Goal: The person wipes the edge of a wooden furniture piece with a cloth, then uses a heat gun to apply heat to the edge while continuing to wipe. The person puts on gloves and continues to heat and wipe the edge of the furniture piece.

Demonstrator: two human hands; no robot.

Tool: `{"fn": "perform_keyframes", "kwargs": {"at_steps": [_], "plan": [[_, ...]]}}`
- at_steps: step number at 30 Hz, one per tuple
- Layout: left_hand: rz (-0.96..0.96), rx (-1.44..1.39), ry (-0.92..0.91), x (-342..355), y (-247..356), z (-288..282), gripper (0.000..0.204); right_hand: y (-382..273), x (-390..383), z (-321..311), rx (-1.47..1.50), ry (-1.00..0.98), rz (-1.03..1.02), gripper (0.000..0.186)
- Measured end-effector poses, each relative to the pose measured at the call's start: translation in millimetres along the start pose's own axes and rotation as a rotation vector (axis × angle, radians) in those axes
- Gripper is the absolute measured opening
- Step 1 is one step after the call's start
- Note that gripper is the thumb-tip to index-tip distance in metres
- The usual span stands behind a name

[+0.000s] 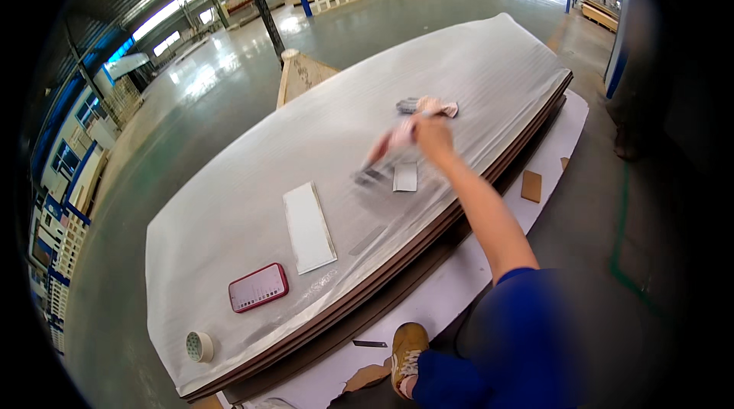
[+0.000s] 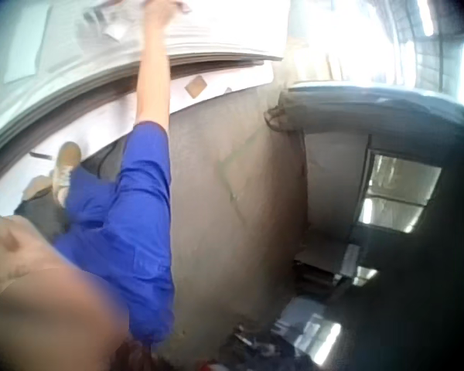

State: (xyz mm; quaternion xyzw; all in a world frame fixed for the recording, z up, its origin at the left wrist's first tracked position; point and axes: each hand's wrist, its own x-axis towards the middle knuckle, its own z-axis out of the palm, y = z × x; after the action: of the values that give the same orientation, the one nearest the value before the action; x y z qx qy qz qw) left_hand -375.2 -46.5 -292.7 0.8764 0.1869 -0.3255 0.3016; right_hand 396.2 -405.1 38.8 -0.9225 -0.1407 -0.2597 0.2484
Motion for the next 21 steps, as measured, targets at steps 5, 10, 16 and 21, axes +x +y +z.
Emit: {"fn": "perform_keyframes", "kwargs": {"at_steps": [5,10,16,21], "plan": [[-0.071,-0.119,-0.022,8,34,-15,0.032,144,83,48,0.006,0.038,0.153,0.037],[-0.199,-0.232,-0.023,-28,66,-33,0.033,126,84,119,0.409,-0.036,0.27,0.041],[-0.197,-0.337,-0.008,-29,102,-62,0.034,51,85,68,1.267,0.42,0.493,0.036],[-0.094,-0.466,0.032,-22,143,-102,0.034,-77,-40,-3,1.79,-0.511,0.223,0.036]]}}
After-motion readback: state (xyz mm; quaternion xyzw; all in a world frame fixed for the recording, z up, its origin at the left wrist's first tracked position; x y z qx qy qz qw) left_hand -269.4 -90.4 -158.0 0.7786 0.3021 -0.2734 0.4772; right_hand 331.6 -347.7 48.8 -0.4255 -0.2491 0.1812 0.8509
